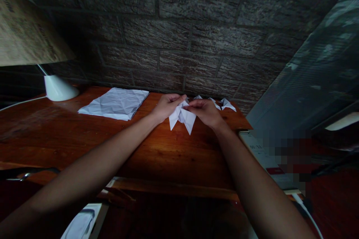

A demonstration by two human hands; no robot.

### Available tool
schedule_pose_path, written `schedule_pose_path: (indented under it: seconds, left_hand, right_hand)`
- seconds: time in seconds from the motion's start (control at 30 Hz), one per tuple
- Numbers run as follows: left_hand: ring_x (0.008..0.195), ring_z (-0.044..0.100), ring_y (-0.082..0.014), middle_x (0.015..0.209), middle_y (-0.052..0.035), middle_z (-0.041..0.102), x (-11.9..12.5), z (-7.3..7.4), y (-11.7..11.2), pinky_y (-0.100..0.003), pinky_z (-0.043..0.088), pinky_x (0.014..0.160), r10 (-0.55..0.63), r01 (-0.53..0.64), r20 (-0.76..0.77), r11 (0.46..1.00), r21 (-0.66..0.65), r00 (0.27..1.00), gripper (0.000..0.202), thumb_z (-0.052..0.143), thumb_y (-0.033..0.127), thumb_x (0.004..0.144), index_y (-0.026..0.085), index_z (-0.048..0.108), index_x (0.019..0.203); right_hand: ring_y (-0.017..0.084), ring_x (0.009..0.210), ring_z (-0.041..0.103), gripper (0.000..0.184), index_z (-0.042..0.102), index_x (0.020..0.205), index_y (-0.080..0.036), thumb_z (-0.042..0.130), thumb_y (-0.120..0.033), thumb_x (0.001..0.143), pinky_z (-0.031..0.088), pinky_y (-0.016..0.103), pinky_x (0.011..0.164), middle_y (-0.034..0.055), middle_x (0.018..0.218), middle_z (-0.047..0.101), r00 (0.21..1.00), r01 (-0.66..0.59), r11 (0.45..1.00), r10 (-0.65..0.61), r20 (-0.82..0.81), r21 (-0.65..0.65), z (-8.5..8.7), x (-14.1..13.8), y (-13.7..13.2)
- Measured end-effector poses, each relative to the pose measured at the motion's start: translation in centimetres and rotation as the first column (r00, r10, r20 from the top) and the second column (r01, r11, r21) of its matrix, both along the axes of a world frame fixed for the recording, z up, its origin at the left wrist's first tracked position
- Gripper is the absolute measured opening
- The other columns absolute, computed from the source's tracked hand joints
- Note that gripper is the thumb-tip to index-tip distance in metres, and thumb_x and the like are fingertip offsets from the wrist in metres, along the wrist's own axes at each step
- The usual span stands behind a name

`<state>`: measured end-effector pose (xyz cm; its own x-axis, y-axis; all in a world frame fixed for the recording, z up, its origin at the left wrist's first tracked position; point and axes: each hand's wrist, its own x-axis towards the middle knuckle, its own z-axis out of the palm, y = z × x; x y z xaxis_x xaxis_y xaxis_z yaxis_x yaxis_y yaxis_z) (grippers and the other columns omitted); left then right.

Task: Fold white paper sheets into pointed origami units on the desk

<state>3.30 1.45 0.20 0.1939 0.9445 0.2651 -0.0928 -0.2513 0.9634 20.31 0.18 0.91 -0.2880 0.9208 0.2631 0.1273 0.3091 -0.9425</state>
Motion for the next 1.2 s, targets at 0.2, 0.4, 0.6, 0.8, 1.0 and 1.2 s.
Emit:
schedule_pose_path:
  seconds: [0.2, 0.4, 0.6, 0.8, 1.0, 1.2]
  left_hand:
    - [0.066, 0.060, -0.0138, 0.075, -0.0029, 0.072, -0.57, 0.71, -0.02, -0.026, 0.043, 0.063, -0.116, 0.119, -0.062, 0.991, 0.054, 0.991, 0.031, 0.086, 0.039, 0.057, 0.017, 0.073, 0.075]
    - [0.059, 0.058, -0.0131, 0.068, -0.0023, 0.070, -0.85, 0.31, 0.50, -0.026, 0.042, 0.058, -0.110, 0.114, -0.071, 0.992, 0.051, 0.991, 0.028, 0.083, 0.042, 0.063, 0.016, 0.072, 0.070]
    - [0.051, 0.053, -0.0126, 0.061, -0.0012, 0.065, -0.76, 0.19, 0.36, -0.026, 0.038, 0.052, -0.097, 0.097, -0.055, 0.995, -0.008, 0.994, 0.040, 0.071, 0.056, 0.074, 0.018, 0.067, 0.064]
    - [0.053, 0.054, -0.0131, 0.063, -0.0021, 0.068, -0.80, 0.13, 0.37, -0.026, 0.040, 0.055, -0.135, 0.134, -0.062, 0.991, -0.024, 0.989, 0.042, 0.071, 0.060, 0.072, 0.018, 0.071, 0.066]
    - [0.060, 0.057, -0.0127, 0.067, -0.0020, 0.069, -0.72, 0.53, 0.09, -0.025, 0.042, 0.059, -0.222, 0.224, -0.087, 0.974, 0.019, 0.971, 0.027, 0.081, 0.043, 0.066, 0.017, 0.074, 0.070]
    - [0.062, 0.058, -0.0116, 0.072, -0.0025, 0.070, -0.82, 0.07, 0.41, -0.024, 0.042, 0.062, -0.216, 0.216, -0.004, 0.976, -0.004, 0.976, 0.024, 0.080, 0.038, 0.068, 0.016, 0.074, 0.075]
  right_hand:
    - [0.016, 0.071, 0.066, 0.024, 0.076, 0.075, -0.020, 0.081, -0.040, 0.064, 0.051, 0.031, 0.072, 0.0016, 0.078, 0.076, 1.000, 0.012, 1.000, -0.012, 0.012, 0.005, -0.38, 0.50, 0.32]
    - [0.017, 0.072, 0.066, 0.024, 0.077, 0.077, -0.019, 0.083, -0.036, 0.062, 0.050, 0.032, 0.073, 0.0030, 0.081, 0.076, 1.000, -0.028, 0.999, 0.027, -0.009, -0.040, -0.16, 0.29, 0.19]
    - [0.015, 0.067, 0.064, 0.026, 0.075, 0.074, -0.018, 0.086, -0.034, 0.057, 0.050, 0.030, 0.068, 0.0020, 0.076, 0.075, 0.997, -0.008, 0.995, 0.001, -0.074, -0.098, 0.21, 0.26, -0.16]
    - [0.016, 0.072, 0.067, 0.030, 0.074, 0.078, -0.019, 0.088, -0.031, 0.054, 0.052, 0.032, 0.074, 0.0012, 0.079, 0.075, 0.993, 0.001, 0.991, -0.016, -0.115, -0.130, -0.28, 0.56, 0.28]
    - [0.017, 0.075, 0.069, 0.034, 0.073, 0.082, -0.019, 0.088, -0.029, 0.054, 0.053, 0.034, 0.079, 0.0020, 0.080, 0.076, 0.991, 0.003, 0.992, -0.020, -0.133, -0.129, -0.13, 0.72, 0.30]
    - [0.017, 0.077, 0.069, 0.032, 0.072, 0.083, -0.019, 0.087, -0.030, 0.057, 0.053, 0.034, 0.081, 0.0021, 0.081, 0.076, 0.991, -0.010, 0.994, -0.004, -0.136, -0.107, -0.16, 0.70, 0.37]
